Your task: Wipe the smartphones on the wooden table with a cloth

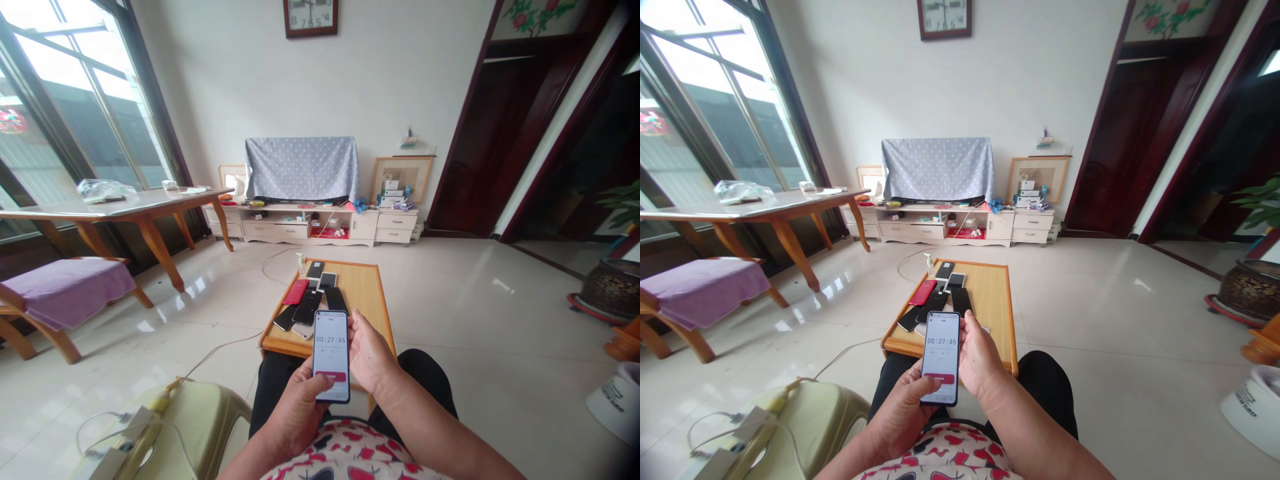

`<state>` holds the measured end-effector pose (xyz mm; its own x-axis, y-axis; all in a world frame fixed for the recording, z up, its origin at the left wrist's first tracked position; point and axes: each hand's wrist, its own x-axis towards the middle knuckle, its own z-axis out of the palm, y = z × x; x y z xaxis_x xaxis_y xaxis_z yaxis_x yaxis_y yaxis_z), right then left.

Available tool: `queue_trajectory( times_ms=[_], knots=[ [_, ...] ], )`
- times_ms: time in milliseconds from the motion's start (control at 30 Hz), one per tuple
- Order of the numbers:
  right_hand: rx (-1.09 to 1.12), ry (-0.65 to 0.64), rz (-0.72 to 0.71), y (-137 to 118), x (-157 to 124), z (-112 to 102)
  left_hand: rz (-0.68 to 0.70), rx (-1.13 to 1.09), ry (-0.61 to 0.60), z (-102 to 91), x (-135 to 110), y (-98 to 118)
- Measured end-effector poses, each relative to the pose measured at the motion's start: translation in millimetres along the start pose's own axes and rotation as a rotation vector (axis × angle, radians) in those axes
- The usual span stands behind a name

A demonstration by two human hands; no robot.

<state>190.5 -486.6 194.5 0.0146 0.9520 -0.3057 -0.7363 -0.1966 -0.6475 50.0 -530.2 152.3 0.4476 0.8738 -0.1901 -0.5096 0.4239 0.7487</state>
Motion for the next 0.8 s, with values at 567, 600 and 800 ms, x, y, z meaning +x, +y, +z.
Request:
queue_trajectory(
  times_ms=[567, 600, 800],
  knots=[
    [-0.003, 0.006, 0.005, 1.1, 2.5, -2.3, -0.011, 0.008, 0.018, -0.3, 1.0, -0.3],
    [-0.004, 0.003, 0.005, 1.1, 2.4, -2.2, -0.011, 0.009, 0.016, -0.1, 1.0, -0.2],
    [0.003, -0.002, 0.003, 1.4, 2.8, -2.6, -0.012, 0.008, 0.001, 0.0, 1.3, 0.6]
  ],
)
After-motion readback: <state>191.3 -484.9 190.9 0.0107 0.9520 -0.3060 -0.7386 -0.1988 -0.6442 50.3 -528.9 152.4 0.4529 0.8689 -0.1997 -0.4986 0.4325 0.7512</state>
